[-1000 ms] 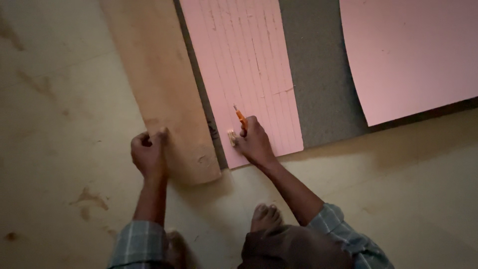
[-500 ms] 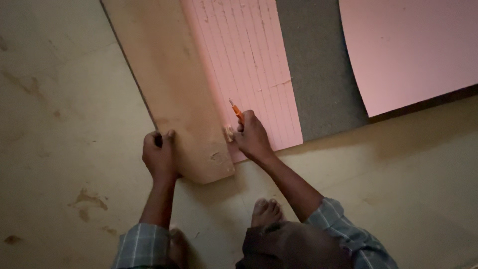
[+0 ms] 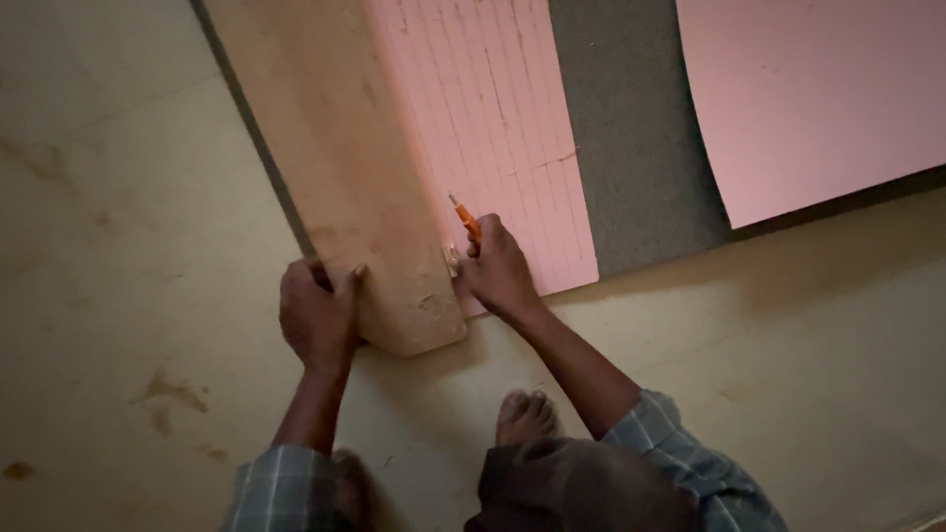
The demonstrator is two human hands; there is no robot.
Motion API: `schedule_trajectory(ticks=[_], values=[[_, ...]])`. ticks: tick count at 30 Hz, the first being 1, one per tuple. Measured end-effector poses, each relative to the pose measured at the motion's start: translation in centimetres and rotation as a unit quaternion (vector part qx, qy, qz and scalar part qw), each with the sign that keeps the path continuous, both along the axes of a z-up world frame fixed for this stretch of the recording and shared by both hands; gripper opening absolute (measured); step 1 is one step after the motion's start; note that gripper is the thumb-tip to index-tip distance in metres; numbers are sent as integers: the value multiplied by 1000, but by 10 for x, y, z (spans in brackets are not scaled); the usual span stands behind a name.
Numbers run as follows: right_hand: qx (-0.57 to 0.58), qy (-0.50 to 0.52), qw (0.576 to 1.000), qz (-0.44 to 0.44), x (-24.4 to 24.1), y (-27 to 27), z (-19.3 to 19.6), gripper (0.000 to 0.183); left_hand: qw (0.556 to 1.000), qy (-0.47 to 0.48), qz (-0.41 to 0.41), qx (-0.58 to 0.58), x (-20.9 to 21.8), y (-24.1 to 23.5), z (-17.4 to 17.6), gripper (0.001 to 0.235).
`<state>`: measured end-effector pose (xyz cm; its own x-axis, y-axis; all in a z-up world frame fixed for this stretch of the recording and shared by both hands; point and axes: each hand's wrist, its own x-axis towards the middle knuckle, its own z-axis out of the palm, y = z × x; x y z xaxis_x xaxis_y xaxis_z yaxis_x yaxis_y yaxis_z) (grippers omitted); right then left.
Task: The person sits on the floor and uses a utility knife to cut a long strip from a pink foam sheet. They use a wooden plank as a straight edge guide to ensure a straight cut along the length of the foam.
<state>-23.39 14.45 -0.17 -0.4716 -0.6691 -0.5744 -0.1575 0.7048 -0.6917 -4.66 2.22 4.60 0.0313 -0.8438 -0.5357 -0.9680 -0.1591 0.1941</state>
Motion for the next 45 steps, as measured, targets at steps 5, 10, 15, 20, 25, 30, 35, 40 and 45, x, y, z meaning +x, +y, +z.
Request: schedule_trajectory(ticks=[5,10,15,20,25,30,35,40,45], values=[[7,-5,1000,-6,0,-1,4,37,996,20,-77,-46,-5,2,4,78],[-3,4,1000,9,0,1,3,34,932,26,-343,-115,-13,7,8,115],[0,34,999,14,4,1,1,29,943,-20,-331,16,-31,8,12,118],[-9,64,998,16,8,5,0,29,936,-52,-348,16,-42,9,12,119],[-45,85,995,13,12,8,0,28,912,-50,-407,-22,-39,15,7,119],[-15,-38,993,-110,0,11,0,17,898,-49,-435,-55,-35,15,-5,104],[16,-131,965,-227,-29,32,7,18,902,-50,-429,-6,-35,16,-6,101],[-1,-147,959,-243,-17,46,12,18,895,-42,-441,-54,-33,16,-9,94],[5,-169,954,-247,6,40,7,16,883,-82,-457,-63,-31,17,-11,90]])
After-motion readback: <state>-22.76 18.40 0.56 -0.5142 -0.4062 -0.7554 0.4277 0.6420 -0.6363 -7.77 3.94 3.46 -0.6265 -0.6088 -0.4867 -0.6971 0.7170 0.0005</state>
